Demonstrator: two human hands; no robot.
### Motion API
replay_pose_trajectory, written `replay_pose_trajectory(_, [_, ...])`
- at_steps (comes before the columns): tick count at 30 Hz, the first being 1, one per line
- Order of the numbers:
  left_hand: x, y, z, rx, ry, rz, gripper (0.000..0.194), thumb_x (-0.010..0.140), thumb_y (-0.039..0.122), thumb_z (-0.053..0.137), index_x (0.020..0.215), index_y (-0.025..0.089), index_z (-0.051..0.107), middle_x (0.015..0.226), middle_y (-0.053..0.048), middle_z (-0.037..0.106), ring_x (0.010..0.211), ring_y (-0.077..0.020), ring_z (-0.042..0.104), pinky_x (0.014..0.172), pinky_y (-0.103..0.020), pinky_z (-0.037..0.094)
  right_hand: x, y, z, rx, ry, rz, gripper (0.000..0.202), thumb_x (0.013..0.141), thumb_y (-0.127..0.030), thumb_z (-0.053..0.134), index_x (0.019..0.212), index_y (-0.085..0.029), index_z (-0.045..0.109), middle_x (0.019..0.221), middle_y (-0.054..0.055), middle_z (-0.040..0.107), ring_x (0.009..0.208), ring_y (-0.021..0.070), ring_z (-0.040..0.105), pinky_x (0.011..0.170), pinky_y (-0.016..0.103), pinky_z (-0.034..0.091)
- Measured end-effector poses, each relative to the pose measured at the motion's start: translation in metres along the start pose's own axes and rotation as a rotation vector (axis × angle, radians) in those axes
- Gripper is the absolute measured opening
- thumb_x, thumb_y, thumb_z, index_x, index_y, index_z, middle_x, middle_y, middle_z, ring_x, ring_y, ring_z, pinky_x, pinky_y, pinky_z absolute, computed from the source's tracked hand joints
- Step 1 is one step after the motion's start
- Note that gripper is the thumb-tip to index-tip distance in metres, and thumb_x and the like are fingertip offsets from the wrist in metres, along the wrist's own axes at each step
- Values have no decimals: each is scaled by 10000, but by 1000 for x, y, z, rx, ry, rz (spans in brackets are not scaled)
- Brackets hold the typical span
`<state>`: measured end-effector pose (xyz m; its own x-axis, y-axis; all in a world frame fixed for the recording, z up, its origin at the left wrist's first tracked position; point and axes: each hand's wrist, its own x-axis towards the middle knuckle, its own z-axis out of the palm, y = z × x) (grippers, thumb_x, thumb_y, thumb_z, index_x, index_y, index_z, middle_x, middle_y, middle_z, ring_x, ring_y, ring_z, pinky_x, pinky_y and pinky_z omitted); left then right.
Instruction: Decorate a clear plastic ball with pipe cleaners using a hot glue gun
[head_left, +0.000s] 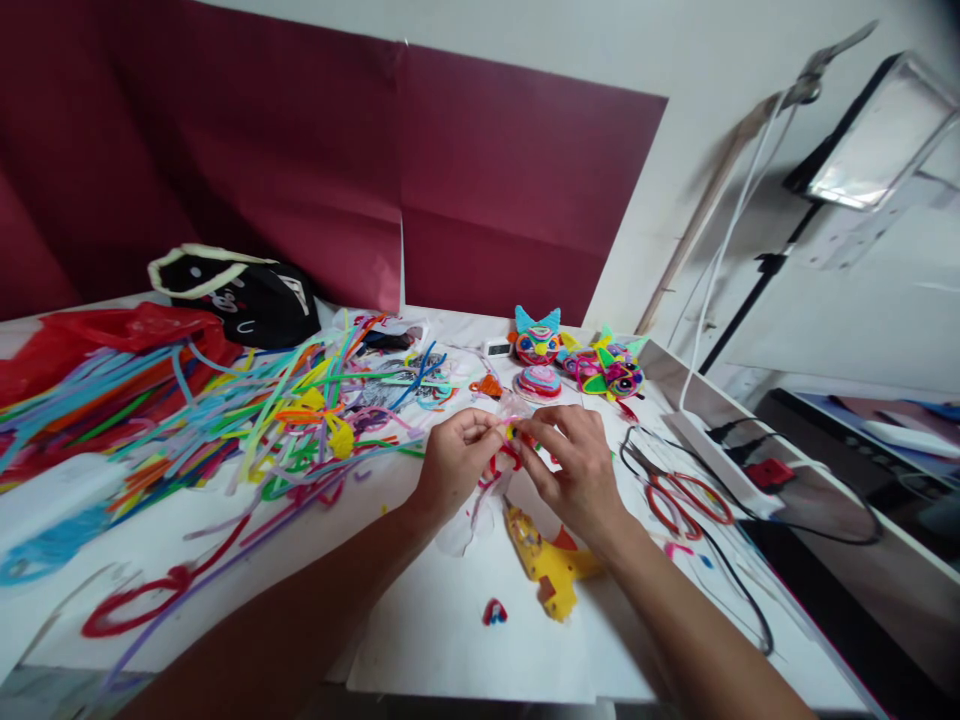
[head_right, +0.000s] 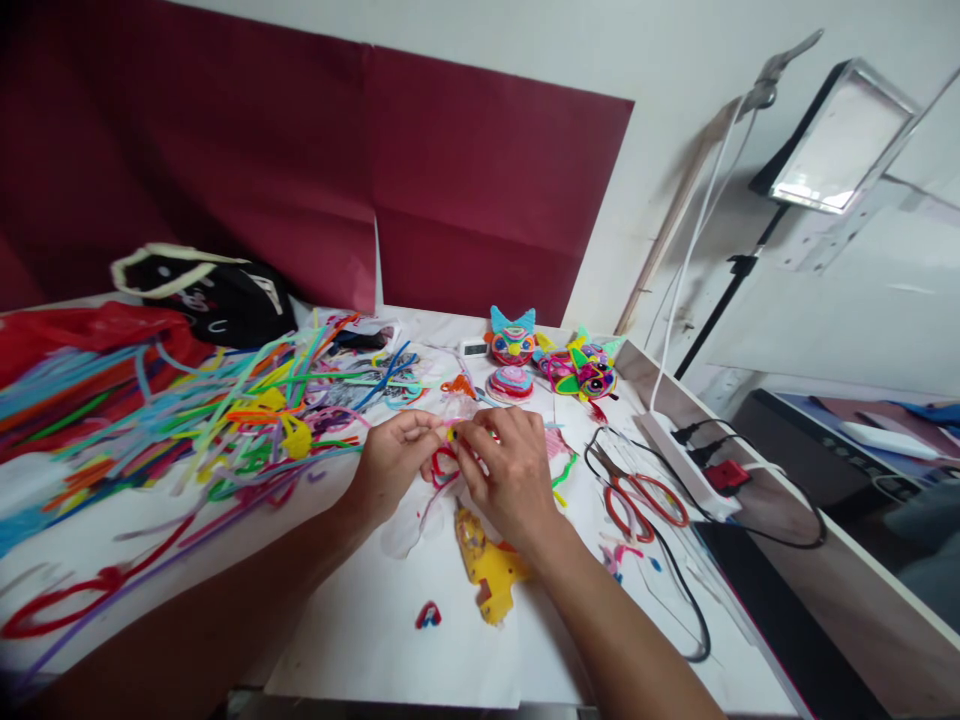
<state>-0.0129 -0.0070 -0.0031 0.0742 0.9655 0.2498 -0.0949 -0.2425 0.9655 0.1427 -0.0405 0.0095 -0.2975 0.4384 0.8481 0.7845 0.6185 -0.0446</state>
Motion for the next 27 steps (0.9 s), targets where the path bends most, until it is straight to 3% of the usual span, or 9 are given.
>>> replay_pose_trajectory(14, [-3,8,0,1,-5,28,129,688,288,640,704,164,608,477,76,547,358,-49,436,380,-158,345,-2,3,3,31,42,22,42,888,-201,666,928,-206,673,904,52,651,854,207,571,748,377,398])
replay_pose_trajectory(27, [-5,8,1,26,-13,64,138,715,303,642,718,171,600,521,71,544,386,-48,444,402,-159,362,-8,0,7,33,122,23,93,882,-175,650,955,-230,666,1088,87,661,987,242,584,806,409,440])
